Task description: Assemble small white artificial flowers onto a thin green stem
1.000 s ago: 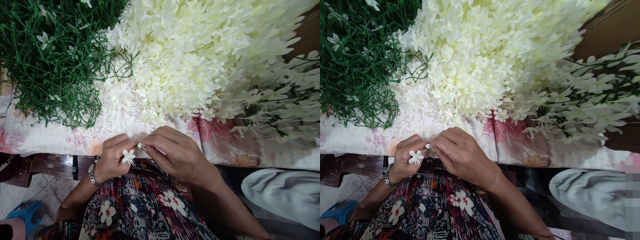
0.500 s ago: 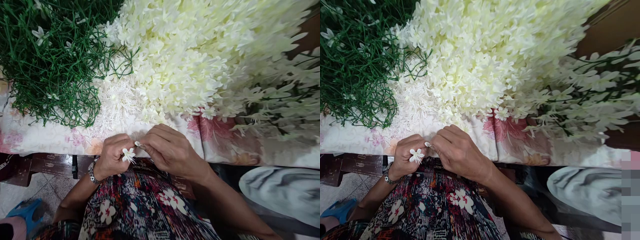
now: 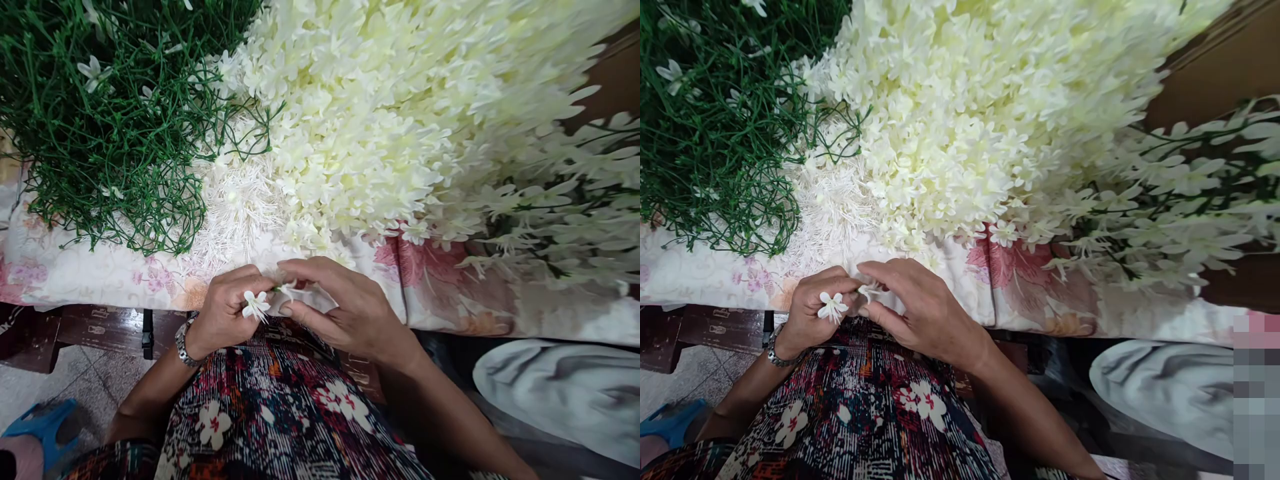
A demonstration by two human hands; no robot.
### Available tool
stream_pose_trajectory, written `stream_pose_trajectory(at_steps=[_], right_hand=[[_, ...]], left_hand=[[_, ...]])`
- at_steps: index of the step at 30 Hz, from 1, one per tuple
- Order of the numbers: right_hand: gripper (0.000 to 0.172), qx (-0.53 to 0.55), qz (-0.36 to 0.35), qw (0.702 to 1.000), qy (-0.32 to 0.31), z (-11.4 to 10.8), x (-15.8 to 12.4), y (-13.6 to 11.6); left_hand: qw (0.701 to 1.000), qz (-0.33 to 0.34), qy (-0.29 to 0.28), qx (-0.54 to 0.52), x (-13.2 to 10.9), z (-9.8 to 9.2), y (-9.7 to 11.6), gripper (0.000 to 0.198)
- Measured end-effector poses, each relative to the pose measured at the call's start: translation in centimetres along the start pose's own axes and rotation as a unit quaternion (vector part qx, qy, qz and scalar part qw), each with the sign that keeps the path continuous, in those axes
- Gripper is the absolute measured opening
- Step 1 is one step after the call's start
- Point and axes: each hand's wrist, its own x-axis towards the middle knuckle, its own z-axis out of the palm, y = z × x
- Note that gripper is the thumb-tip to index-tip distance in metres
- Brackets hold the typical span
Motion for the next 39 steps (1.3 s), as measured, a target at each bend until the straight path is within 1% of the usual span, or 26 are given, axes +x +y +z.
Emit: stream_pose_trajectory(at_steps=[2, 10, 12, 15, 18, 23, 26, 29, 34, 39], right_hand=[[0.033, 0.005, 0.001, 1.0, 0.009, 0.01, -0.05, -0.13], [0.014, 0.008, -0.013, 1.0, 0.02, 0.17, 0.06, -0.23], [0.011, 0.006, -0.011, 1.0, 0.016, 0.01, 0.05, -0.17], [0.014, 0.018, -0.007, 1.0, -0.007, -0.34, 0.05, -0.16], [0.018, 0.022, -0.006, 0.999, -0.026, -0.56, 0.05, -0.19], [0.013, -0.009, -0.016, 1.0, -0.024, -0.4, 0.07, -0.17], [0.011, -0.031, -0.031, 0.999, -0.032, -0.27, 0.12, -0.13], [0.009, -0.061, -0.056, 0.996, -0.033, -0.21, 0.17, -0.05], [0.01, -0.11, -0.093, 0.989, -0.016, -0.23, 0.14, 0.01], [0.012, -0.116, -0.109, 0.987, -0.006, -0.25, 0.11, -0.03]], left_hand=[[1.0, 0.002, -0.001, -0.006, -0.04, -0.03, 0.01, 0.011], [1.0, 0.011, -0.012, 0.013, -0.3, 0.03, -0.27, 0.01], [1.0, 0.017, -0.008, 0.008, -0.41, 0.04, -0.39, 0.014], [1.0, 0.018, 0.002, -0.004, -0.49, 0.07, -0.47, 0.018], [1.0, 0.01, -0.003, -0.004, -0.38, 0.01, -0.34, 0.018], [1.0, -0.007, -0.003, 0.001, -0.04, -0.23, 0.01, 0.01], [1.0, -0.007, -0.013, 0.014, -0.06, -0.27, -0.03, 0.01], [1.0, 0.011, -0.012, 0.026, -0.24, -0.18, -0.23, 0.012], [0.997, 0.045, 0.007, 0.067, -0.43, -0.03, -0.39, 0.012], [0.993, 0.068, 0.009, 0.098, -0.2, 0.07, -0.3, 0.011]])
